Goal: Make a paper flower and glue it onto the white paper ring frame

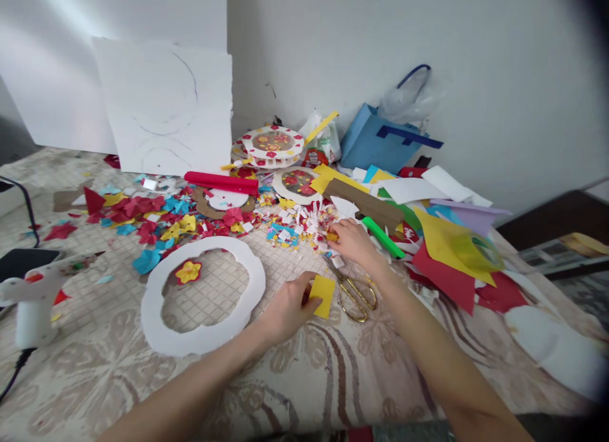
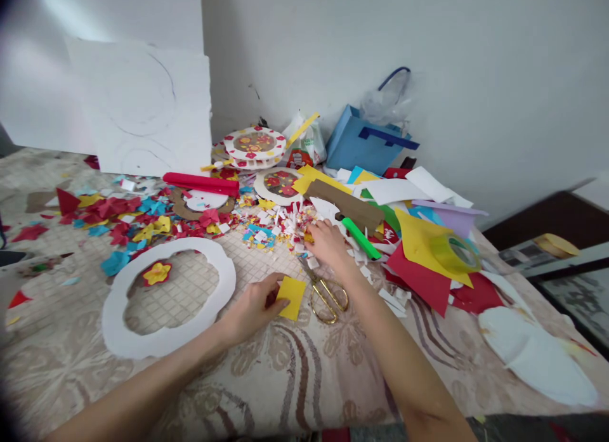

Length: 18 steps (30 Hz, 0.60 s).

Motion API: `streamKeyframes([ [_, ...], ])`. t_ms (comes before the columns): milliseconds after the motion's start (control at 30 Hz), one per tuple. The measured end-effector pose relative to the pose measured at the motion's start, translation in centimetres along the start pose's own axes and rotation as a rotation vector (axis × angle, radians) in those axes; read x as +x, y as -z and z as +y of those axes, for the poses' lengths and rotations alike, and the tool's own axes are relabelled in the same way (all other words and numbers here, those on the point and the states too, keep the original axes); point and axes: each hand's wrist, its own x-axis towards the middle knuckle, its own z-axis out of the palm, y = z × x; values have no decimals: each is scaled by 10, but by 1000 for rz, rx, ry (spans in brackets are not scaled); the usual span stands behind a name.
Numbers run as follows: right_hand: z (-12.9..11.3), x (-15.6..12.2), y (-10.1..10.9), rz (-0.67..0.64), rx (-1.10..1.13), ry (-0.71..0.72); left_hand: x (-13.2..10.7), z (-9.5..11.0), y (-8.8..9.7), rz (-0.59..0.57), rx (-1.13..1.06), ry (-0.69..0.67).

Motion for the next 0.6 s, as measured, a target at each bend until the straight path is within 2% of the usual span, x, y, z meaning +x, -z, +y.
streamKeyframes([
  [100,4,0,-1,64,62,-74,1,-2,0,5,-44,-15],
  [200,20,-4,-2,139,141,-167,2,-4,1,6,-77,-24],
  [300,38,-10,-3,342,384,-265,2,-6,1,3,-77,-32],
  [400,45,-19,-5,536,642,-362,1,-6,1,7,-33,-46],
  [600,35,-28,-5,555,1143,-518,1,-5,1,-3,-45,-37],
])
